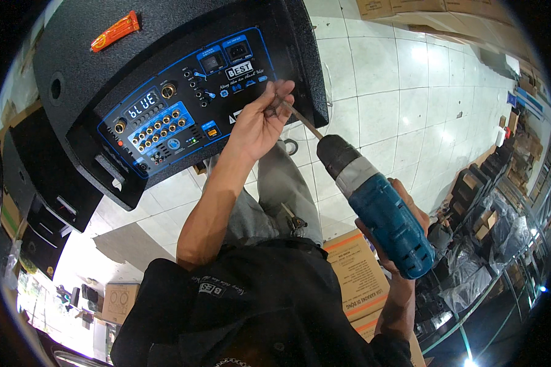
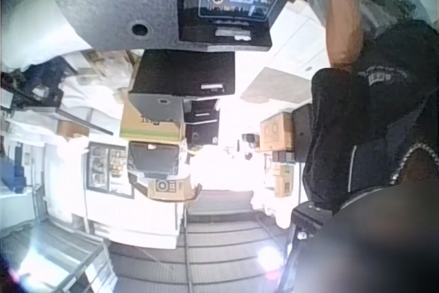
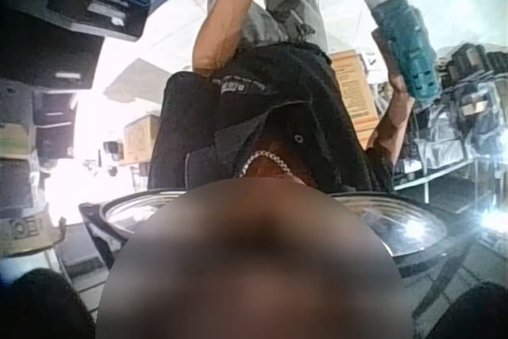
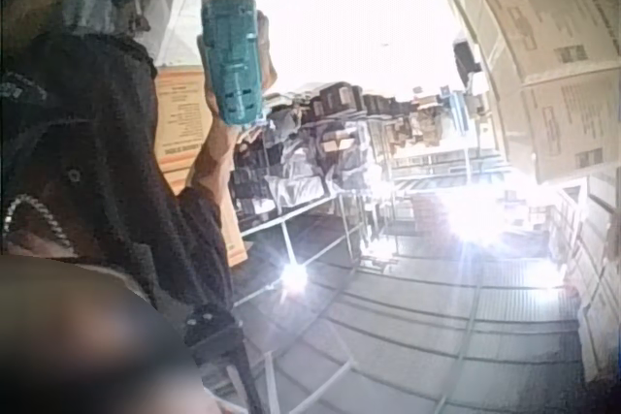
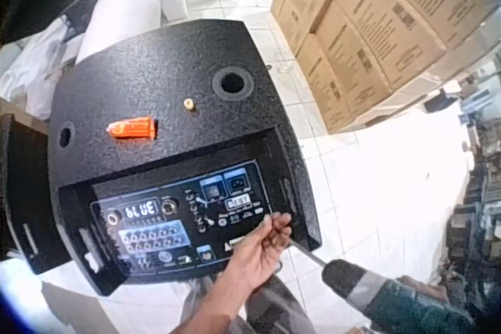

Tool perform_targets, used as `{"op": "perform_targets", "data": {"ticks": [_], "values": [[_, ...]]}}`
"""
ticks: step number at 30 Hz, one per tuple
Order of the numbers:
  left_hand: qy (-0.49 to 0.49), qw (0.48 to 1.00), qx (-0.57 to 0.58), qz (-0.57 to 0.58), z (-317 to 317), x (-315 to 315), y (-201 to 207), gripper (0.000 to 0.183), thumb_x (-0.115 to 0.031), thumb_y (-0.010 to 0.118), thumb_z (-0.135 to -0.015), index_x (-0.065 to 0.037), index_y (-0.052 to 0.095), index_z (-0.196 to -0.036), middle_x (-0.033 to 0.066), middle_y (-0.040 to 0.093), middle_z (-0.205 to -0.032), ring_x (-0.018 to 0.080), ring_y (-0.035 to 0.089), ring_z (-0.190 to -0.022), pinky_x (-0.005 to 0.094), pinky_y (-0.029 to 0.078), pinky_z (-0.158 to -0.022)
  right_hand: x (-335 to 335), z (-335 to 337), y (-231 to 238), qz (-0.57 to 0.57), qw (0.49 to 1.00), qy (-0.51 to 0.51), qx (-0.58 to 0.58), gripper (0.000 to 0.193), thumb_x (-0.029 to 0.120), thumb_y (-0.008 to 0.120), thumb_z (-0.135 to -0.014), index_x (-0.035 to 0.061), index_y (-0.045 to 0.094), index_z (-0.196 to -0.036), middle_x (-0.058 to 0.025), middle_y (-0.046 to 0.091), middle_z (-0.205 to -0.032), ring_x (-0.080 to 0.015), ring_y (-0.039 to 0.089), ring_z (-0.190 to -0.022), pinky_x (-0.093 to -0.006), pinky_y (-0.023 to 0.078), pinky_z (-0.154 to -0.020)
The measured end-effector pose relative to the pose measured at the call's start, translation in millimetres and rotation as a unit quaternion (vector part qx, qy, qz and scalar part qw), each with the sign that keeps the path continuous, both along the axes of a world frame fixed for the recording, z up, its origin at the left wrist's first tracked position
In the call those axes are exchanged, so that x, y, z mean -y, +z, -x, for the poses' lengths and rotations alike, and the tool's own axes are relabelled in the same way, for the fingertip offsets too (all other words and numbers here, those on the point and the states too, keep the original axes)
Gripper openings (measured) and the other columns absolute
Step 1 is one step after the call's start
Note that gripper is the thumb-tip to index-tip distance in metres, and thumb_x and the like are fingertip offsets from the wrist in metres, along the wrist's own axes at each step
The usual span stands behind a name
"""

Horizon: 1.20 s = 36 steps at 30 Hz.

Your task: The person works inside an open speaker cabinet, applying thermal paste to a heatsink and connecting wires on the circuit board. They then reassemble the speaker by securing the front panel with a cordless drill.

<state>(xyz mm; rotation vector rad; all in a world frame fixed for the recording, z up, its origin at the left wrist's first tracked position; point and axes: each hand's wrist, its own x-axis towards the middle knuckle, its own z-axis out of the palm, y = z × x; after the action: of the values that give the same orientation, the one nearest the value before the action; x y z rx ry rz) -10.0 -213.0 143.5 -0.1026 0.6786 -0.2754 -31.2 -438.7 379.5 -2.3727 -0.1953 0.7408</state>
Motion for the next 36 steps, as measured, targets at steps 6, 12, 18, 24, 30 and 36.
{"op": "perform_targets", "data": {"ticks": [6,12,18,24,30,36], "values": [[0.036,0.999,-0.021,0.028,-19.9,5.5,1.6,0.028,-0.016,0.048,-0.103,0.009,0.055,-0.115,0.0173,0.065,-0.112,0.0254,0.066,-0.098,0.0326,0.058,-0.086,-5.1,13.2,-9.6,-0.085,0.985,-0.148,-0.008,0.075,0.023,0.083,-0.077,-0.0013,0.048,-0.139,-0.0186,0.062,-0.124,-0.0261,0.063,-0.114,-0.0427,0.053,-0.098],[0.054,0.997,-0.001,0.054,-25.3,3.9,-0.7,0.030,-0.011,0.043,-0.103,0.012,0.052,-0.120,0.0198,0.062,-0.115,0.0274,0.064,-0.101,0.0337,0.057,-0.091,-18.9,2.6,-13.2,-0.038,0.995,-0.059,0.076,0.068,0.022,0.082,-0.079,0.0009,0.052,-0.136,-0.0190,0.064,-0.122,-0.0272,0.066,-0.109,-0.0443,0.055,-0.095],[0.042,0.998,-0.016,0.037,-25.3,3.2,-1.4,0.029,-0.009,0.043,-0.103,0.011,0.053,-0.122,0.0190,0.063,-0.117,0.0264,0.064,-0.102,0.0323,0.057,-0.088,-25.1,-5.5,-17.6,0.041,0.993,-0.012,0.107,0.062,0.021,0.083,-0.078,0.0017,0.057,-0.131,-0.0190,0.068,-0.114,-0.0271,0.071,-0.099,-0.0421,0.057,-0.090],[0.046,0.998,-0.019,0.045,-24.9,3.5,-1.5,0.029,-0.010,0.044,-0.103,0.010,0.053,-0.122,0.0180,0.063,-0.118,0.0252,0.065,-0.102,0.0314,0.057,-0.087,-33.6,-14.2,-16.3,0.058,0.984,0.058,0.161,0.061,0.020,0.082,-0.078,0.0021,0.057,-0.131,-0.0181,0.068,-0.115,-0.0269,0.071,-0.099,-0.0417,0.058,-0.088],[0.029,0.999,-0.009,0.030,-19.3,5.0,-4.1,0.029,-0.011,0.046,-0.103,0.008,0.053,-0.123,0.0163,0.064,-0.112,0.0239,0.065,-0.097,0.0308,0.056,-0.088,-46.8,-26.6,-7.2,0.032,0.994,0.016,0.099,0.063,0.020,0.081,-0.079,0.0033,0.055,-0.134,-0.0157,0.067,-0.119,-0.0251,0.069,-0.103,-0.0398,0.056,-0.091],[-0.135,0.988,0.009,-0.071,21.4,-4.1,-3.0,0.030,-0.014,0.042,-0.104,0.007,0.054,-0.122,0.0153,0.065,-0.101,0.0179,0.064,-0.084,0.0274,0.055,-0.079,-50.4,-43.3,5.4,0.130,0.989,0.044,0.056,0.061,0.017,0.082,-0.077,0.0004,0.057,-0.131,-0.0159,0.066,-0.120,-0.0238,0.068,-0.105,-0.0371,0.052,-0.096]]}}
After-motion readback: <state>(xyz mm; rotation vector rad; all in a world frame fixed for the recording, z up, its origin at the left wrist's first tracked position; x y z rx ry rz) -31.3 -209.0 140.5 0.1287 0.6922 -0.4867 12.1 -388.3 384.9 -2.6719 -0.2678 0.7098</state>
